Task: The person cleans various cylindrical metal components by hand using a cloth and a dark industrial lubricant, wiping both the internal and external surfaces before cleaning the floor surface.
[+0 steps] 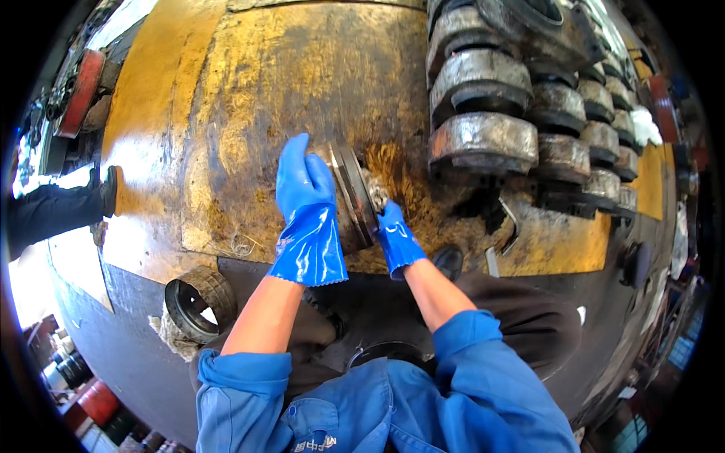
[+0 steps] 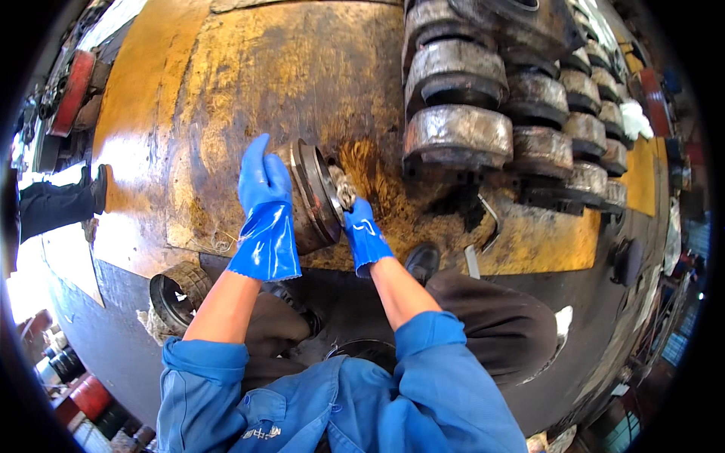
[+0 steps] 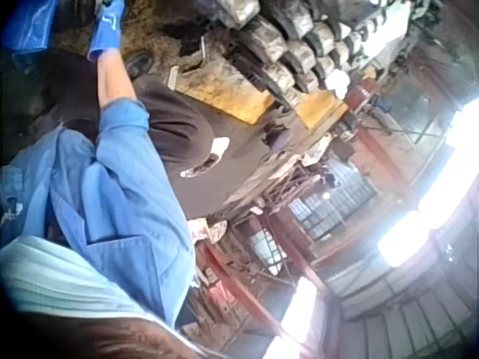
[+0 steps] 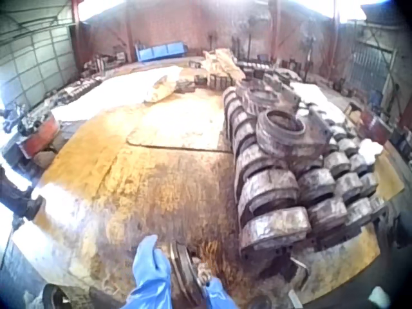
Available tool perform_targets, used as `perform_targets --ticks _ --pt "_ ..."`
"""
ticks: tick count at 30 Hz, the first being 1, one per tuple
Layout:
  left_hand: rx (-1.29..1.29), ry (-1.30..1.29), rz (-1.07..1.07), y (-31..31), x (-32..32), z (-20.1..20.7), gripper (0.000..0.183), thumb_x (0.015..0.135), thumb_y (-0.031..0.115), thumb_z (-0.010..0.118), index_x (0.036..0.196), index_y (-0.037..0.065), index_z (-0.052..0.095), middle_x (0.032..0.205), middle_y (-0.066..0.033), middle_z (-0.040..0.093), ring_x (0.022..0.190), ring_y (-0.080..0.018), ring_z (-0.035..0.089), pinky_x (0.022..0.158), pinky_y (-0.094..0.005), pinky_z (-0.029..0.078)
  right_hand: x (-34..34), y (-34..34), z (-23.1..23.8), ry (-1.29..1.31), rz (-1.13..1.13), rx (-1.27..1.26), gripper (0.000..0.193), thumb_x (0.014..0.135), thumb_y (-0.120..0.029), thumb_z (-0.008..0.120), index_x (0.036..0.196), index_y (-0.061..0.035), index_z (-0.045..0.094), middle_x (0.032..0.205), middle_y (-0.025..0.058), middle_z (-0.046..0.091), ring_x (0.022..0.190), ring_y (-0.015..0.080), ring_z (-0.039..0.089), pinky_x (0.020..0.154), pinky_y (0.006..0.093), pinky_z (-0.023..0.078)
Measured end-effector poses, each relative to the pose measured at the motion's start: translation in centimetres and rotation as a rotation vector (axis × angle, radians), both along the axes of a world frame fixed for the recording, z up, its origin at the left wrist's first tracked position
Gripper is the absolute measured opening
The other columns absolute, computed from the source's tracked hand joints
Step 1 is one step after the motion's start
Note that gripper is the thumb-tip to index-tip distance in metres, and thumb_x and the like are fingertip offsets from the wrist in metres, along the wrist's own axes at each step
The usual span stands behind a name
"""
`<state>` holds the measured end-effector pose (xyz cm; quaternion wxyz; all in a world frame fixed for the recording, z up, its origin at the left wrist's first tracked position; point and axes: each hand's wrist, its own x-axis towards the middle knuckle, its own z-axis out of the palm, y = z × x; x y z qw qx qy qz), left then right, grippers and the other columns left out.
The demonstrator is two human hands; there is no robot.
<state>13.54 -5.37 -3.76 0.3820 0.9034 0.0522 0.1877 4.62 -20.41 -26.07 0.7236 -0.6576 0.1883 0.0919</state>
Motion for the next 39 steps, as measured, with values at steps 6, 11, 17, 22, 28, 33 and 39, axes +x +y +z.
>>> perform_targets --ticks 6,11,17,22,28,33,39 --pt "0.017 -0.084 0.033 1.5 0.2 -0.2 0.033 0.098 0.016 0.057 0.127 0.000 0.065 0.126 -0.0251 0.068 0.117 -0.0423 0.065 0.104 -0.0479 0.050 -2.5 0.7 9.7 0.250 -0.015 0.079 0.031 0.095 -0.005 0.066 0.126 -0.0044 0.071 0.111 0.0035 0.074 0.099 0.0156 0.066 0.090 0.0326 0.053" --pt "-0.049 -0.158 0.041 -1.5 0.7 -0.7 0.032 0.098 0.016 0.059 0.125 0.000 0.066 0.126 -0.0258 0.067 0.117 -0.0422 0.064 0.104 -0.0484 0.050 -4.4 -2.3 15.0 0.223 -0.067 -0.295 0.028 0.092 -0.005 0.068 0.120 -0.0046 0.071 0.099 0.0025 0.072 0.084 0.0151 0.064 0.076 0.0325 0.053" --pt "-0.094 -0.196 0.124 0.6 0.1 -0.4 0.032 0.096 0.018 0.062 0.122 0.001 0.067 0.123 -0.0258 0.068 0.117 -0.0432 0.064 0.102 -0.0490 0.051 -2.2 1.3 27.0 0.110 -0.103 -0.008 0.030 0.092 -0.006 0.073 0.122 -0.0067 0.066 0.098 0.0029 0.069 0.081 0.0146 0.065 0.070 0.0336 0.053" --pt "-0.470 -0.229 0.313 0.8 -2.4 0.3 0.043 0.097 0.028 0.067 0.129 0.000 0.064 0.125 -0.0261 0.067 0.116 -0.0418 0.065 0.104 -0.0478 0.050 4.2 2.2 33.4 -0.190 -0.181 0.091 0.038 0.093 -0.003 0.073 0.129 -0.0021 0.064 0.109 0.0071 0.072 0.089 0.0204 0.069 0.077 0.0360 0.058" --pt "-1.665 -0.115 0.139 0.2 -10.7 9.2 0.061 0.099 0.023 0.073 0.148 -0.002 0.048 0.133 -0.0100 0.063 0.118 -0.0183 0.062 0.107 -0.0319 0.047 0.3 5.3 34.9 -0.448 0.097 0.031 0.035 0.100 -0.008 0.066 0.134 -0.0005 0.061 0.122 0.0110 0.070 0.105 0.0226 0.070 0.089 0.0356 0.058" --pt "-2.104 0.125 -0.081 -1.7 -15.9 6.9 0.042 0.100 0.024 0.073 0.132 0.000 0.063 0.119 -0.0094 0.072 0.104 -0.0181 0.068 0.093 -0.0355 0.056 -6.3 3.0 31.0 -0.701 0.610 -1.012 0.044 0.104 -0.022 0.054 0.140 0.0036 0.054 0.133 0.0240 0.065 0.124 0.0356 0.063 0.103 0.0441 0.049" --pt "-1.818 0.516 0.357 -1.3 -21.2 0.3 0.031 0.100 0.022 0.070 0.121 0.000 0.069 0.104 -0.0117 0.075 0.089 -0.0213 0.072 0.081 -0.0358 0.059 -1.8 -4.1 31.4 -0.358 0.798 -0.427 0.051 0.103 -0.013 0.057 0.150 0.0043 0.046 0.134 0.0147 0.064 0.114 0.0205 0.064 0.100 0.0354 0.050"
